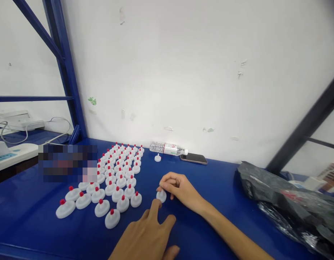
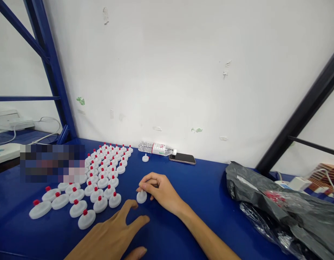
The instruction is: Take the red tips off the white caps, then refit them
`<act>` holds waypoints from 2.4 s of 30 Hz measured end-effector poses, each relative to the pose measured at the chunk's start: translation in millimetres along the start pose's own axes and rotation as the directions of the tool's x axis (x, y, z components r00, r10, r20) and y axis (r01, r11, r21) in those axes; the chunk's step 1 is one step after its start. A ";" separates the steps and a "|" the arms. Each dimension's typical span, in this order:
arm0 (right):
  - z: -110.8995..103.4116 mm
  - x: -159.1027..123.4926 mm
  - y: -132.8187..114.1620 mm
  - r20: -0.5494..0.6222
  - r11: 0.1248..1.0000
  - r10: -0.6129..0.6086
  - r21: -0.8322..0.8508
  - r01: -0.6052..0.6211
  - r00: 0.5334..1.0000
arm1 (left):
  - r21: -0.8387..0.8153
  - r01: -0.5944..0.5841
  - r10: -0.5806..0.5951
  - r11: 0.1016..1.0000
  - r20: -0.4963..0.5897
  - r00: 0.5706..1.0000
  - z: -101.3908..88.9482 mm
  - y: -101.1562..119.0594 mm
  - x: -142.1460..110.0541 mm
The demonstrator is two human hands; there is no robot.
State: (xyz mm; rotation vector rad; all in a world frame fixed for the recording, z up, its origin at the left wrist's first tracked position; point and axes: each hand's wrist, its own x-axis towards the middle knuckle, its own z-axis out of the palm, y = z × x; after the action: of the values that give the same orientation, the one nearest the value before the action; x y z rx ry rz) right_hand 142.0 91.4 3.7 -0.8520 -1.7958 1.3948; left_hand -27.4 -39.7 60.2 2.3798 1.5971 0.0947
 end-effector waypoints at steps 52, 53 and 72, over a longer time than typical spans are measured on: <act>-36.2 -10.3 -46.0 0.159 0.887 -0.082 -0.438 0.145 0.984 | 0.130 0.079 -0.059 0.988 -0.156 0.986 42.7 3.0 55.4; -36.1 -10.3 -45.7 0.164 0.886 -0.080 -0.440 0.145 0.983 | 0.134 0.079 -0.058 0.988 -0.153 0.986 42.3 3.0 55.2; -33.9 -13.7 -46.9 0.180 0.871 -0.056 -0.472 0.136 0.982 | 0.156 0.048 -0.017 0.987 -0.197 0.980 47.9 1.1 55.8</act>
State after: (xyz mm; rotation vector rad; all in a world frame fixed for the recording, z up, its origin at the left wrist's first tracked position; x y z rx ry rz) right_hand 174.1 87.9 53.7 -0.8992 -2.3347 0.9797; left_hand 5.2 2.0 9.1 2.5321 1.7933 0.2072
